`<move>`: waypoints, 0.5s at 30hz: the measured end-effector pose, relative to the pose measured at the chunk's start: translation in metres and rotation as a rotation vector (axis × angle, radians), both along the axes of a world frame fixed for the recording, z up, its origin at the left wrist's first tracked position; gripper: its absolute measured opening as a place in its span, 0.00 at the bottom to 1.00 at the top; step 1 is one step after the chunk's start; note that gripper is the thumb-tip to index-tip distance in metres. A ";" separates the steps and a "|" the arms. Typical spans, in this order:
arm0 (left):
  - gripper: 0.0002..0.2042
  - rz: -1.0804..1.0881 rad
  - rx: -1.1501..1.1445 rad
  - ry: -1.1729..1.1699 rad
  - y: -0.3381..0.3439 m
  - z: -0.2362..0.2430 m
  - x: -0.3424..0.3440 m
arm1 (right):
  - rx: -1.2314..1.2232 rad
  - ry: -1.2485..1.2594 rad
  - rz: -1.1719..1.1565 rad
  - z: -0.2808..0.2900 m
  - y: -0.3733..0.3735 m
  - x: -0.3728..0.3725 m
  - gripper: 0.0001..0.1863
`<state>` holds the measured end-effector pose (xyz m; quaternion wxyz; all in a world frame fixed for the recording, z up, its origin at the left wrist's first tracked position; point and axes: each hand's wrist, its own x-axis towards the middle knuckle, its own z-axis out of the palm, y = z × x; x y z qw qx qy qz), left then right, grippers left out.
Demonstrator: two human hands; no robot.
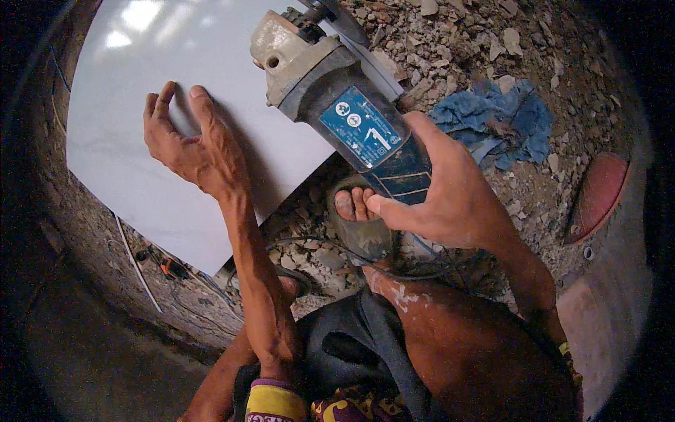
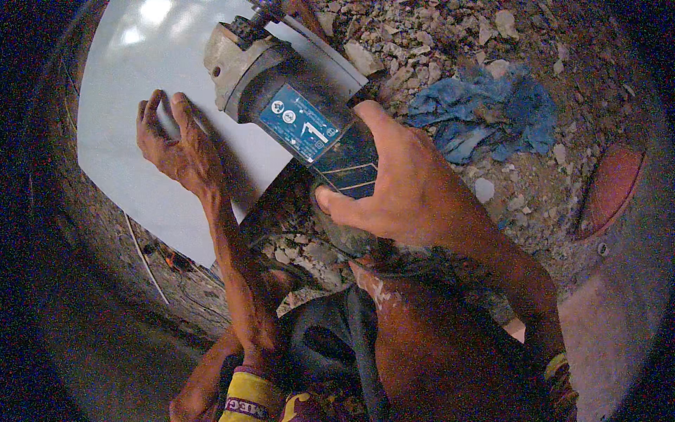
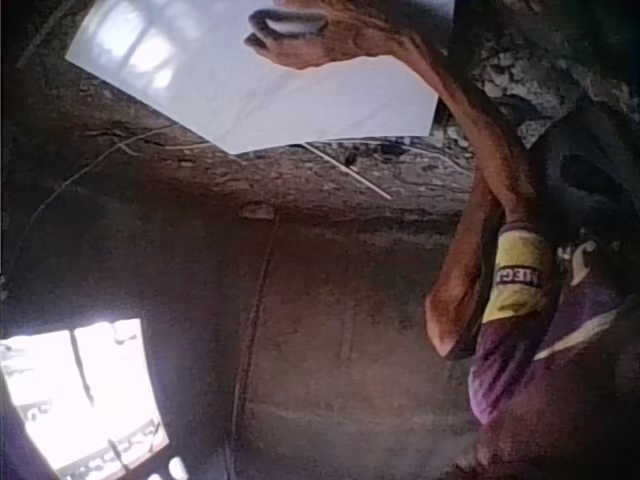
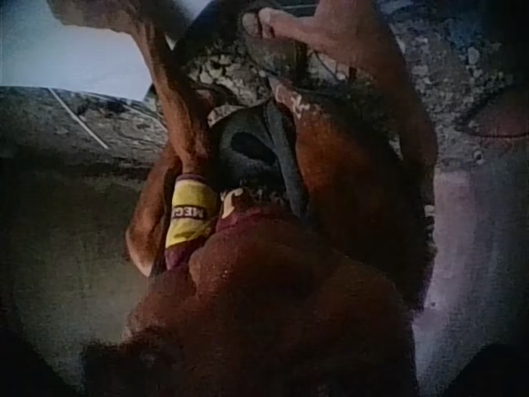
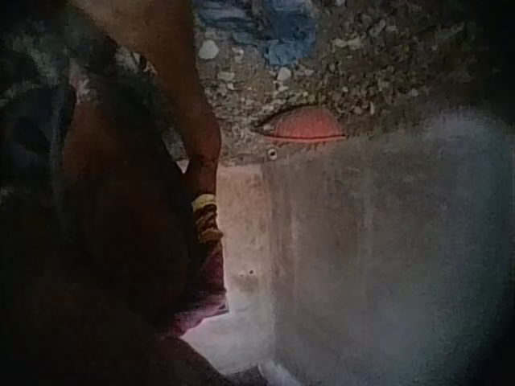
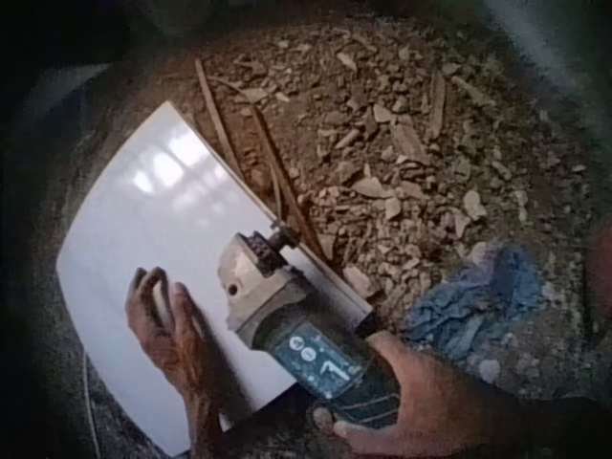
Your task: The person uses an angle grinder to cut the edge of a white ceramic tile while working on a floor covered in debris.
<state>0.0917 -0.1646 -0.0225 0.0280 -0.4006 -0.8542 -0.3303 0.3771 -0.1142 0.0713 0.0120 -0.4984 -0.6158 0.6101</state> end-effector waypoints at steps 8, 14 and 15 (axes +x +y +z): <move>0.21 0.008 0.022 -0.017 0.001 -0.006 0.008 | 0.017 -0.065 0.036 0.000 -0.003 0.008 0.33; 0.21 0.010 0.019 -0.009 -0.002 -0.003 0.005 | -0.021 -0.032 0.006 0.003 -0.006 0.009 0.33; 0.21 0.001 0.015 0.006 -0.001 -0.002 0.004 | -0.023 -0.032 0.006 0.003 -0.007 0.010 0.33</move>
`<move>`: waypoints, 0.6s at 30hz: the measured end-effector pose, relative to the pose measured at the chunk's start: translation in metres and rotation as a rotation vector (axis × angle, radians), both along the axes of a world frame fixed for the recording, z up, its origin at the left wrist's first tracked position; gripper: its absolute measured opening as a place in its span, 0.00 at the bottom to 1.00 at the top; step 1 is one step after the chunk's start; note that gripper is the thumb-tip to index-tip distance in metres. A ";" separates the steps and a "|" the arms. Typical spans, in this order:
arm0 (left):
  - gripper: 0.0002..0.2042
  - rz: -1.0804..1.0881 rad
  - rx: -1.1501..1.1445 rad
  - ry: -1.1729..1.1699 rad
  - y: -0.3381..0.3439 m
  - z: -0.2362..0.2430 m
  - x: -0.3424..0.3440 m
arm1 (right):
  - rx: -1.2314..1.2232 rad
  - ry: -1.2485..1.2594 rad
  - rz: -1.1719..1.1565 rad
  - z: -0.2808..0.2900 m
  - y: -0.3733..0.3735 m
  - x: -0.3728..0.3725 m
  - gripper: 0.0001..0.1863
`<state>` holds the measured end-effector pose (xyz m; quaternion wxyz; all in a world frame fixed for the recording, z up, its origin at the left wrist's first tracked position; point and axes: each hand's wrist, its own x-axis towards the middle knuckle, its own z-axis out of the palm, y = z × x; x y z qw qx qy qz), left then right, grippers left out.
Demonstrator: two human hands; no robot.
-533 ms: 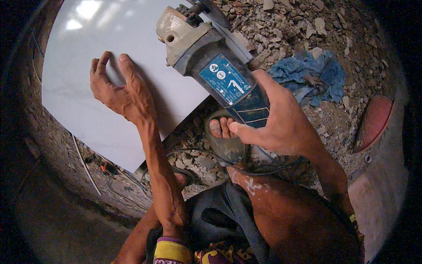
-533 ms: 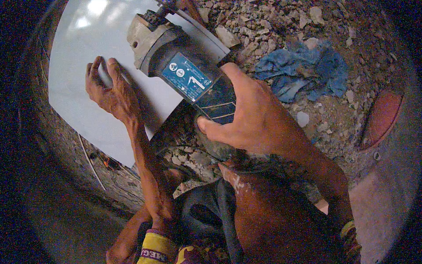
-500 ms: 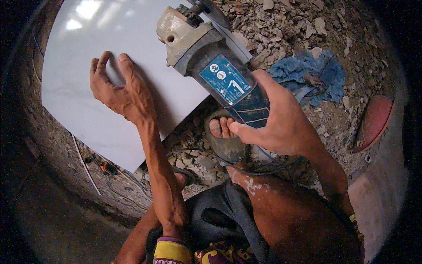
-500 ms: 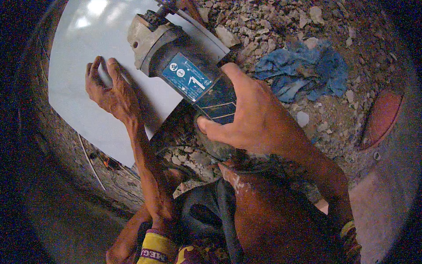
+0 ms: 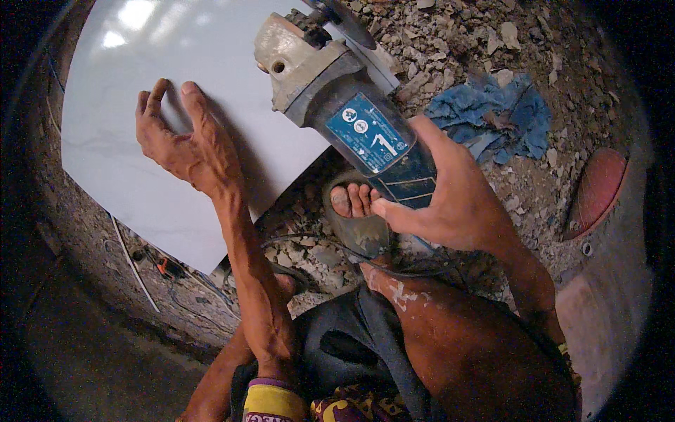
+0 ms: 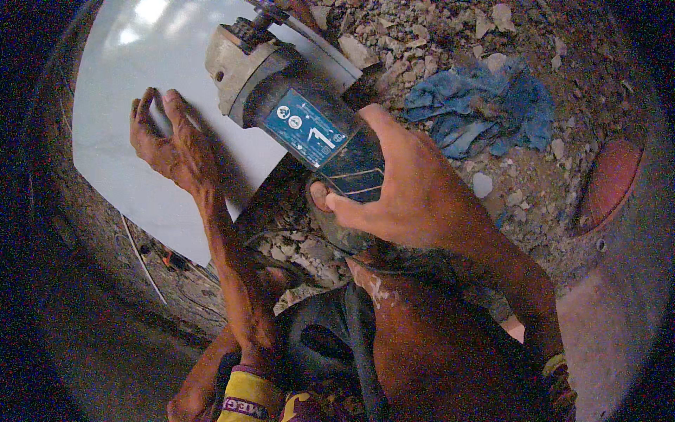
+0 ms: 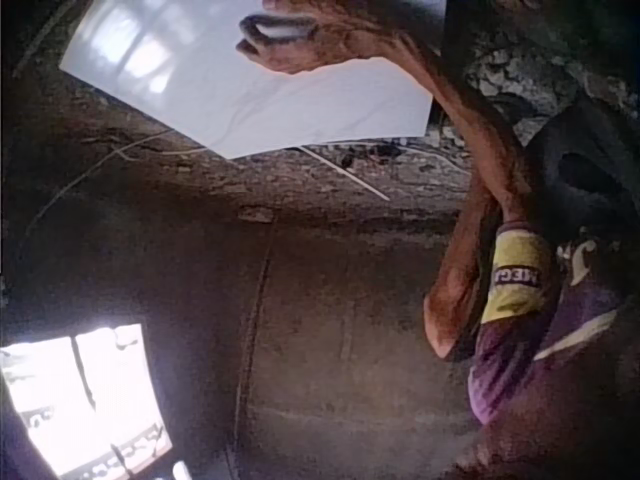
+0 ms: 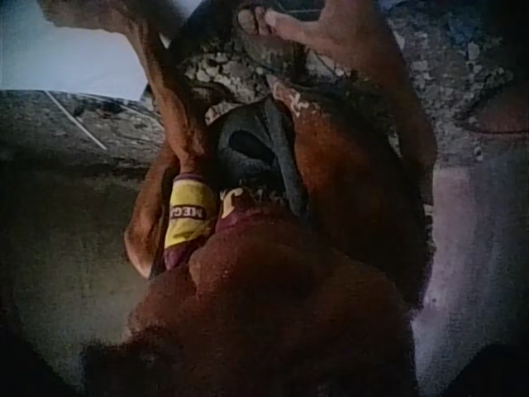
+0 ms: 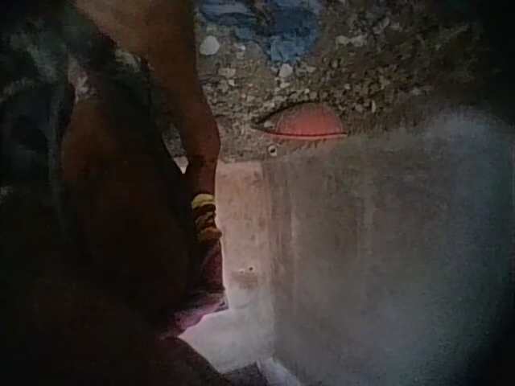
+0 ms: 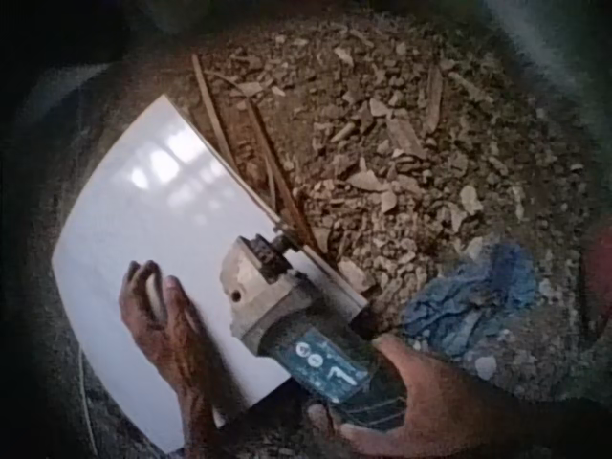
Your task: The person uses an angle grinder to cut the edge of a white ceramic tile while working on a floor covered in debris.
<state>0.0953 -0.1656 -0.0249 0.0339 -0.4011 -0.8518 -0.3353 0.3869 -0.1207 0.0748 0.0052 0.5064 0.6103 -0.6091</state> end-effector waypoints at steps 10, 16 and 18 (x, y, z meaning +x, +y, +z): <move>0.22 -0.012 0.022 -0.027 0.001 0.004 0.000 | -0.016 -0.009 0.007 0.002 -0.004 0.006 0.35; 0.23 0.005 0.034 -0.039 -0.001 0.006 -0.003 | 0.004 0.004 0.027 0.002 -0.007 0.008 0.36; 0.24 -0.002 0.035 -0.037 -0.001 0.002 -0.002 | 0.005 0.003 0.025 0.002 -0.008 0.011 0.36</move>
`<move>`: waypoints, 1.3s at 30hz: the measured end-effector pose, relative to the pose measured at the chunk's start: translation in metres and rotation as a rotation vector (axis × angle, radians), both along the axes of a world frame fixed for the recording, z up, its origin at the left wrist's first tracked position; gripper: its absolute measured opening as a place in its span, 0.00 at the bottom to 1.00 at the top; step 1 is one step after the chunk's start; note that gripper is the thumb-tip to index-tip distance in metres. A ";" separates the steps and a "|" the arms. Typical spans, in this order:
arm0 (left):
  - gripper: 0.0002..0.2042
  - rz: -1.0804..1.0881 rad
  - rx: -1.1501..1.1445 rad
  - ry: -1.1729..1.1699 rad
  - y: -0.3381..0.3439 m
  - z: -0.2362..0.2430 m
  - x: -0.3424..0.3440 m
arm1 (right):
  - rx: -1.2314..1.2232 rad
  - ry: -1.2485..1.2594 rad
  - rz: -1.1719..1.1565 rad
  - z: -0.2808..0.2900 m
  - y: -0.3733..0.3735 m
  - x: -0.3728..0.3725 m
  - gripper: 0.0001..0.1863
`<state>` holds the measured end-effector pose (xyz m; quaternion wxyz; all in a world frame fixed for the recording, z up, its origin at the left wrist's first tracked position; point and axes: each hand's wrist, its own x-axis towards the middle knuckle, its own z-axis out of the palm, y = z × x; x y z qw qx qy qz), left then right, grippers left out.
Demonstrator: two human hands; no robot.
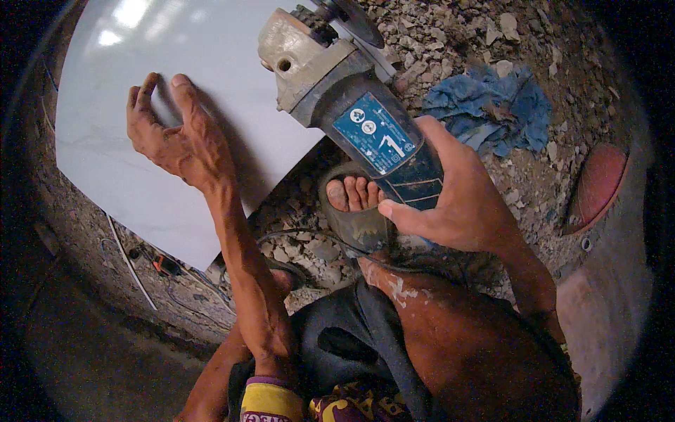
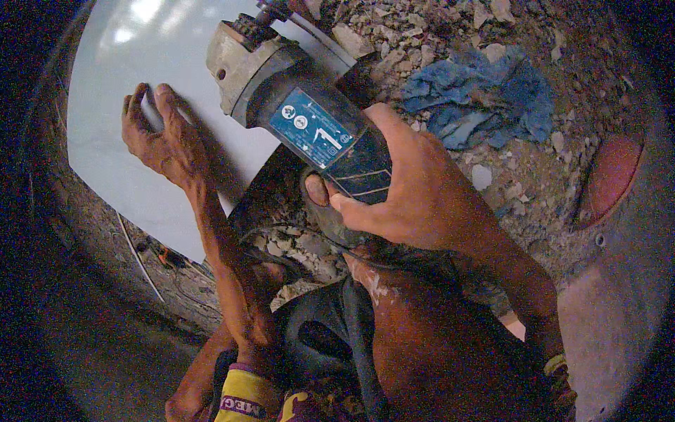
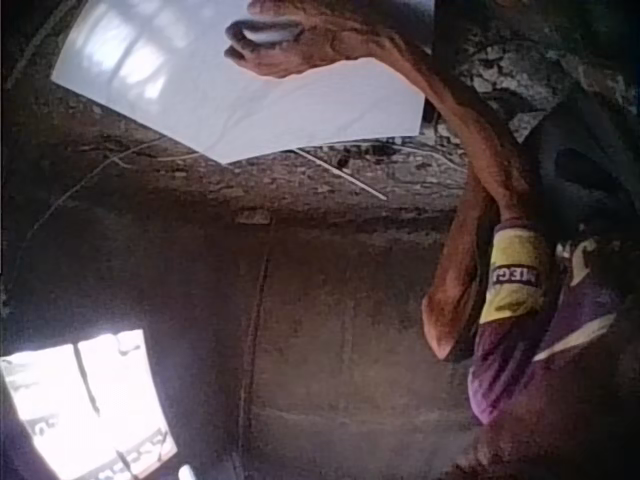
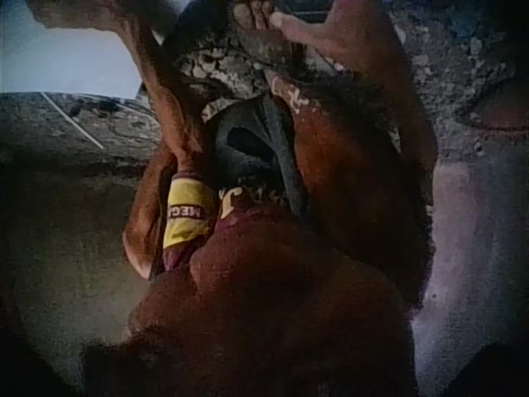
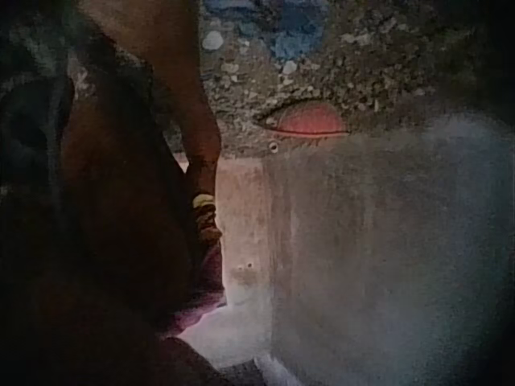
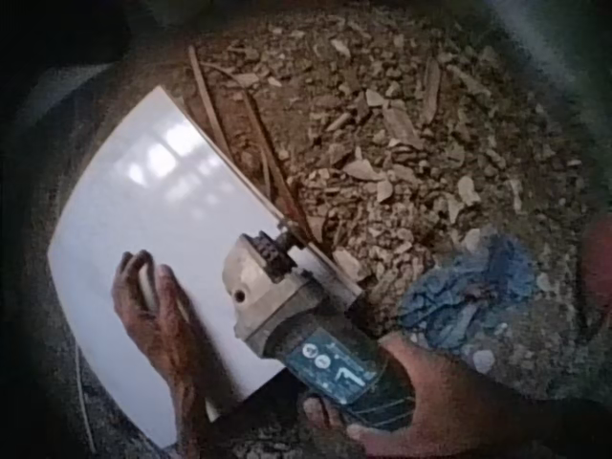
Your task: The person uses an angle grinder to cut the edge of a white ceramic tile while working on a floor covered in debris.
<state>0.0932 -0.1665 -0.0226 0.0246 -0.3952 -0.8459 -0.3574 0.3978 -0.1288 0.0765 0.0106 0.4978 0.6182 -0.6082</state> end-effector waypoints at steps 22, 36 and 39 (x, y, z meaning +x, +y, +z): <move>0.26 -0.021 0.052 0.015 0.001 -0.009 -0.005 | -0.095 -0.005 -0.032 0.004 -0.010 0.014 0.41; 0.25 0.000 -0.002 -0.004 0.001 -0.006 -0.004 | -0.054 -0.051 0.026 0.007 -0.015 0.024 0.48; 0.25 0.001 -0.007 0.045 0.000 -0.010 -0.008 | -0.040 -0.067 0.032 0.008 -0.018 0.026 0.49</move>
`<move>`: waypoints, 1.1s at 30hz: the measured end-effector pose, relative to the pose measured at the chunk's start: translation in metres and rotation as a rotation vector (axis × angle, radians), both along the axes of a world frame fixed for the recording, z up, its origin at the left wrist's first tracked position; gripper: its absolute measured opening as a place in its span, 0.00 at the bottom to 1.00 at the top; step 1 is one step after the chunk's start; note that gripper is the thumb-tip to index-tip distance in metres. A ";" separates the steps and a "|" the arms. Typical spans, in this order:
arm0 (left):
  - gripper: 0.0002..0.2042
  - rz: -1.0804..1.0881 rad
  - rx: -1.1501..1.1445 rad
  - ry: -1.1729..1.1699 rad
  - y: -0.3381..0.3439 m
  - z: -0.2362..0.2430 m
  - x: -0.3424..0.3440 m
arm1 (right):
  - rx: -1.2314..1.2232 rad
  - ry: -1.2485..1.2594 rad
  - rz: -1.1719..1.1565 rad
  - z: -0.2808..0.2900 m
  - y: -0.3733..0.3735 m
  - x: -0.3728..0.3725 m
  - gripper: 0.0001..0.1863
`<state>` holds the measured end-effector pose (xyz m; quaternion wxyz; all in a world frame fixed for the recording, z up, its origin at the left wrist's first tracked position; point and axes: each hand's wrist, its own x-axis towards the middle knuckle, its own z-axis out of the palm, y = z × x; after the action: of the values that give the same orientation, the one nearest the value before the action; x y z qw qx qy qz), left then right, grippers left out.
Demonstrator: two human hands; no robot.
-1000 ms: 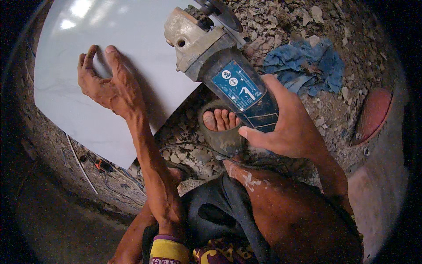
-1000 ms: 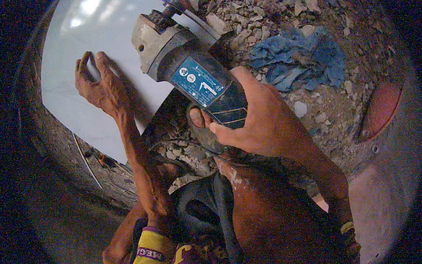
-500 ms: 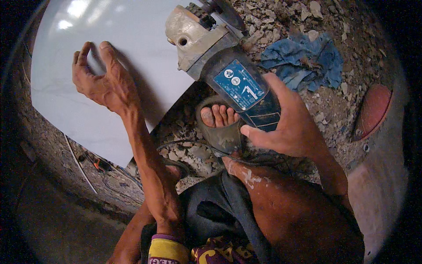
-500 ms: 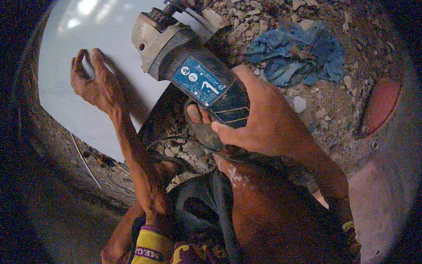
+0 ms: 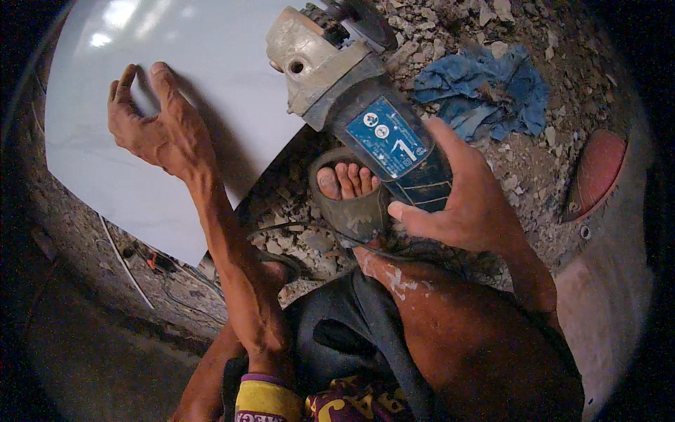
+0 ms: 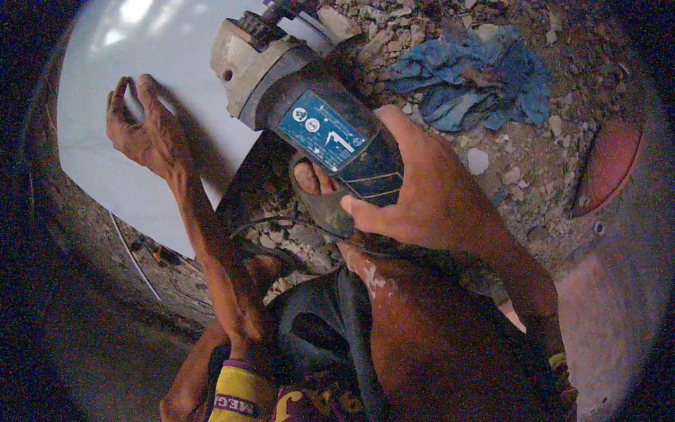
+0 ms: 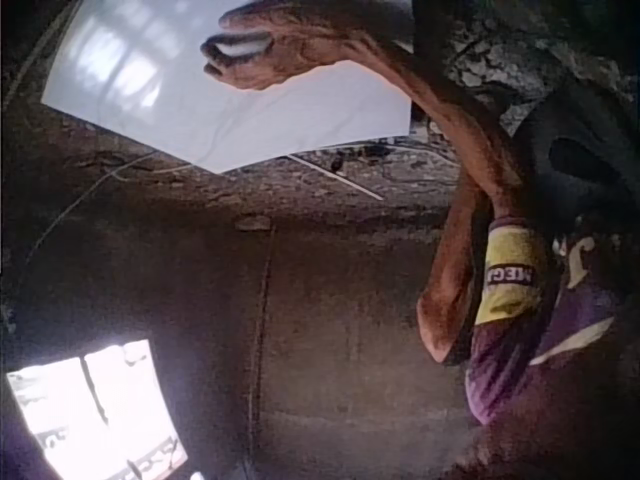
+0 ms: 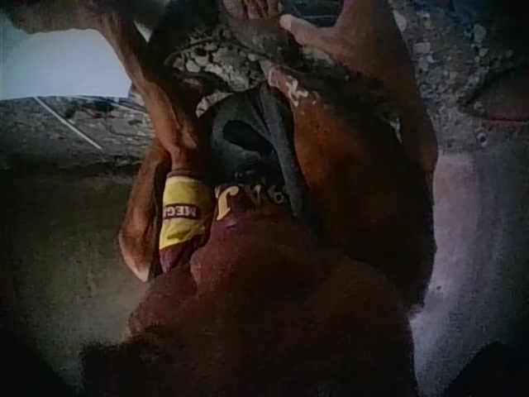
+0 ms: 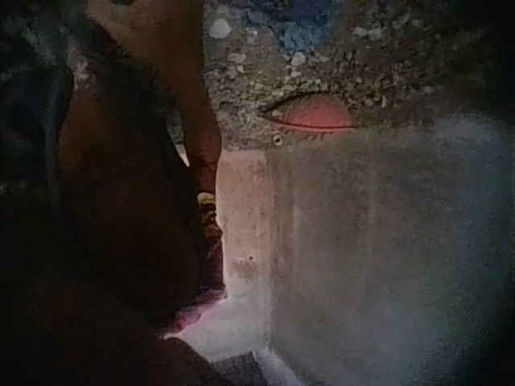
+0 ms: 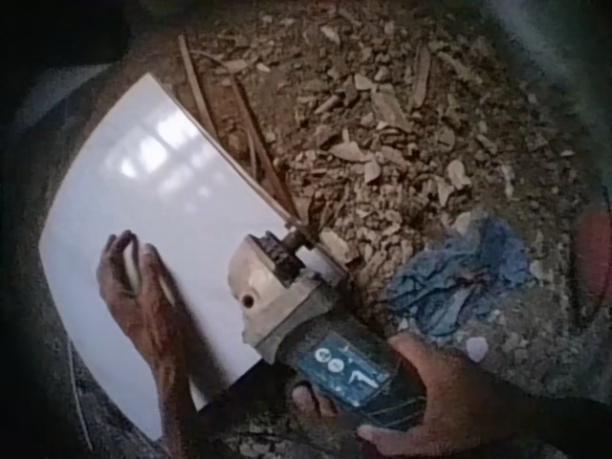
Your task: The person uses an angle grinder to cut the edge of a white ceramic tile while working on a floor covered in debris.
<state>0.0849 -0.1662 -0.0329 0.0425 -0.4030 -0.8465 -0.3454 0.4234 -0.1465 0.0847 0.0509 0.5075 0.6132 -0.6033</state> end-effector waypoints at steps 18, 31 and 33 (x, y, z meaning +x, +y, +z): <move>0.24 0.060 0.092 -0.211 0.015 0.026 0.015 | -0.001 0.091 -0.121 0.021 0.036 -0.048 0.38; 0.37 -0.081 0.260 -0.947 0.124 0.069 -0.057 | 0.378 0.309 -0.103 -0.024 0.172 -0.238 0.33; 0.44 -0.064 0.249 -0.981 0.144 0.075 -0.075 | 0.441 0.320 -0.082 -0.039 0.192 -0.264 0.33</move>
<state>0.0104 -0.0225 0.0423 -0.3228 -0.2107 -0.7065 -0.5935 0.1594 0.0460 0.0456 -0.1827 0.4287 0.7090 -0.5293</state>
